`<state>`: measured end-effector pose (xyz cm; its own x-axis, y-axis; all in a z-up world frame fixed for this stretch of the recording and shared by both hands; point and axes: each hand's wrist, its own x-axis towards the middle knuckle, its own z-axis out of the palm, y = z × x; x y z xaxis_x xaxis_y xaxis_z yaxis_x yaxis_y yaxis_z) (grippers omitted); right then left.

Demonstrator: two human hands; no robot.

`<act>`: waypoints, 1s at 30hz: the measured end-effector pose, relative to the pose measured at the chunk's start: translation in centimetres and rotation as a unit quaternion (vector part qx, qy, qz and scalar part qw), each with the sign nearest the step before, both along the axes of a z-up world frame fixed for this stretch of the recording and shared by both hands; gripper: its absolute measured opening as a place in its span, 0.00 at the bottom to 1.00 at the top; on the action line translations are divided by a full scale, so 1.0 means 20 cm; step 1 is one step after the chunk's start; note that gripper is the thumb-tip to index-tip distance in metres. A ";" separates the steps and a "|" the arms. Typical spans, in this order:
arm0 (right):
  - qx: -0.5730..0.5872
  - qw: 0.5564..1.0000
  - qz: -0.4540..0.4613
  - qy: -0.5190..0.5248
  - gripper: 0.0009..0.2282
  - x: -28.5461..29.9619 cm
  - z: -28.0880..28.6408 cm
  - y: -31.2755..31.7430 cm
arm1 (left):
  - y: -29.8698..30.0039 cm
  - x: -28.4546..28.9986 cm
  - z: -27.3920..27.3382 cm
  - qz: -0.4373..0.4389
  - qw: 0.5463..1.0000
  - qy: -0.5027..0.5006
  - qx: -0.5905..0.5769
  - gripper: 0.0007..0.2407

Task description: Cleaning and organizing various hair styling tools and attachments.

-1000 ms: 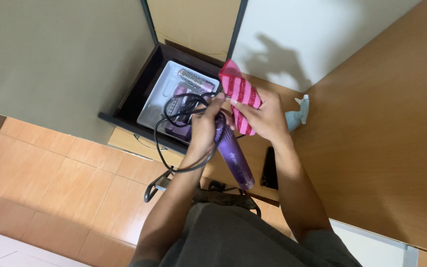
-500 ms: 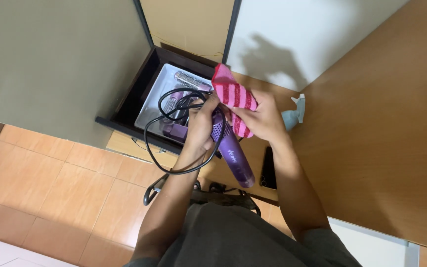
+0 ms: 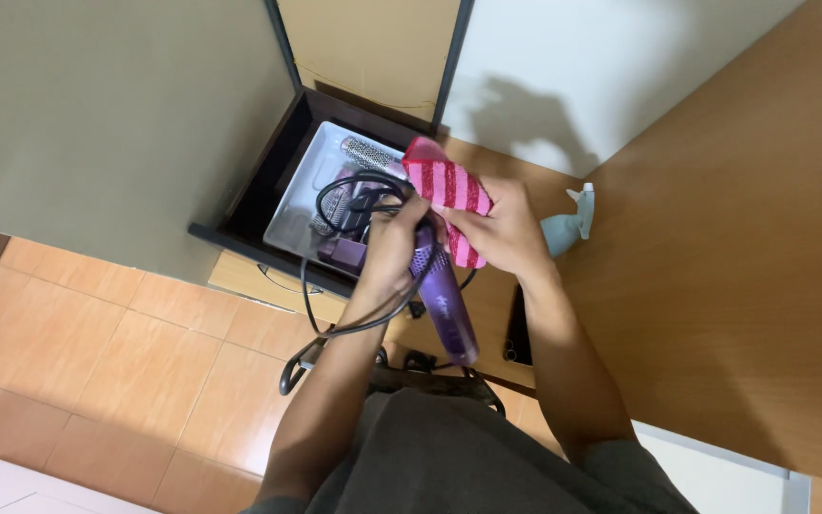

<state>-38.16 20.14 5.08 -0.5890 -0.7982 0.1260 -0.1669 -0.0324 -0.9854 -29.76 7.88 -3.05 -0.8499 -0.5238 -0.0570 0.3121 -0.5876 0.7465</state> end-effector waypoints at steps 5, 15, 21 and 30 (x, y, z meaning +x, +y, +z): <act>-0.007 0.999 -0.001 0.045 0.05 -0.06 -0.04 0.06 | -0.16 0.05 0.19 0.005 1.000 -0.003 -0.009 0.13; -0.005 0.986 -0.078 0.148 0.04 -0.15 -0.12 0.05 | -0.04 0.00 0.17 -0.060 0.998 -0.024 -0.021 0.16; -0.033 0.995 -0.018 0.096 0.04 -0.11 -0.13 0.08 | -0.04 -0.02 0.16 -0.039 0.994 0.085 -0.060 0.12; -0.016 0.989 -0.085 0.117 0.06 -0.14 -0.12 0.09 | -0.04 0.04 0.33 -0.033 0.998 -0.037 -0.034 0.14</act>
<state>-40.91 21.94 2.76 -0.6657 -0.6839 0.2986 -0.3956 -0.0158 -0.9183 -29.05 7.15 3.60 -0.8772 -0.4722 -0.0864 0.2176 -0.5515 0.8053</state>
